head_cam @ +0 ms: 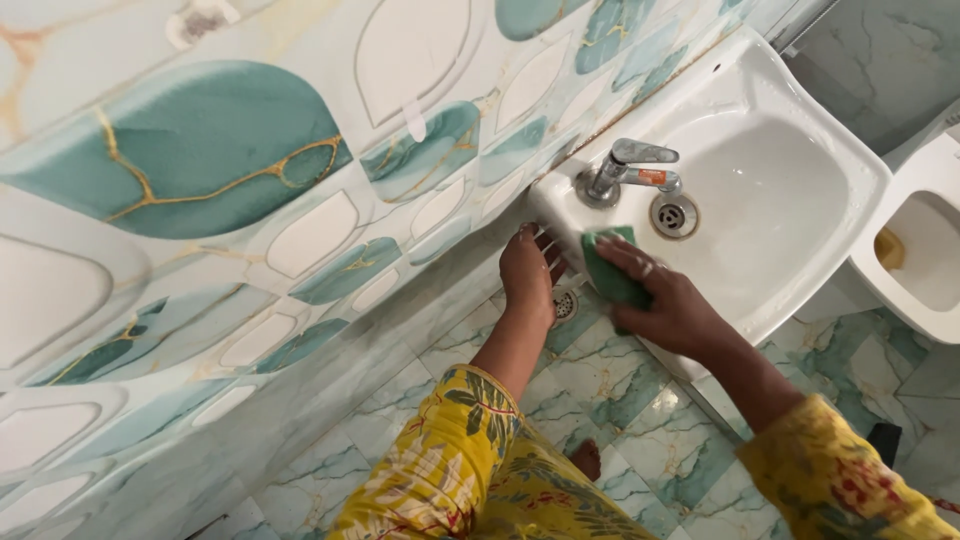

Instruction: The person scrubs the bathroom sink basin and faucet with a green cloth, repeatedly wiping the chrome faucet and surrounding ceramic surfaces. The person rinses the cloth under running water and continues wiping the sink area.

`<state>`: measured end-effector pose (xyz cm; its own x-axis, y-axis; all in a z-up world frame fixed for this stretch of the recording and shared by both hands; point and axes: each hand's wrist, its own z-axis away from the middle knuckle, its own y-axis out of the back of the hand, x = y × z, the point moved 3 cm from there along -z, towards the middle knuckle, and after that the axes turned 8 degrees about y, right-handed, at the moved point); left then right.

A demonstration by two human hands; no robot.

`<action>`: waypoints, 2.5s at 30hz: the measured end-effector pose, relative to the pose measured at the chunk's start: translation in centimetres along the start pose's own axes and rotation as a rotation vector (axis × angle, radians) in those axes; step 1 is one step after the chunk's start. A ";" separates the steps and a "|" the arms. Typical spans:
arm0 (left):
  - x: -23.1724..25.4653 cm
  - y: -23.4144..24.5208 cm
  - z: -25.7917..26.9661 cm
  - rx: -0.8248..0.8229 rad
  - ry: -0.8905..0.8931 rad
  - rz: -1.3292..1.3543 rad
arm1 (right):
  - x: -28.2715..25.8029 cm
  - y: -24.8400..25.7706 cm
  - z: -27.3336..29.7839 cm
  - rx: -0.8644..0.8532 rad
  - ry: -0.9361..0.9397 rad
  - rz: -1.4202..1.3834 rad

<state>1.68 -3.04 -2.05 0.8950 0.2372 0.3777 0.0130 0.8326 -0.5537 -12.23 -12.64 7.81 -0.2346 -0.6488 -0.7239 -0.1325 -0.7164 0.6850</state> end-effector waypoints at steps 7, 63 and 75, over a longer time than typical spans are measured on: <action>-0.2 -0.3 -0.3 -0.003 -0.027 -0.022 | -0.1 -1.2 -1.1 0.095 0.315 0.332; -0.1 1.1 -0.8 -0.006 0.061 -0.012 | -3.0 -2.7 -2.5 0.393 0.354 0.272; 1.8 3.2 -0.1 0.065 0.004 -0.057 | -5.3 -6.5 -8.8 0.062 0.750 1.027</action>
<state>3.41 0.05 -3.23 0.8953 0.1867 0.4044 0.0351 0.8755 -0.4820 -1.64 -6.78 6.43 0.3411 -0.8960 0.2844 -0.2635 0.1992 0.9438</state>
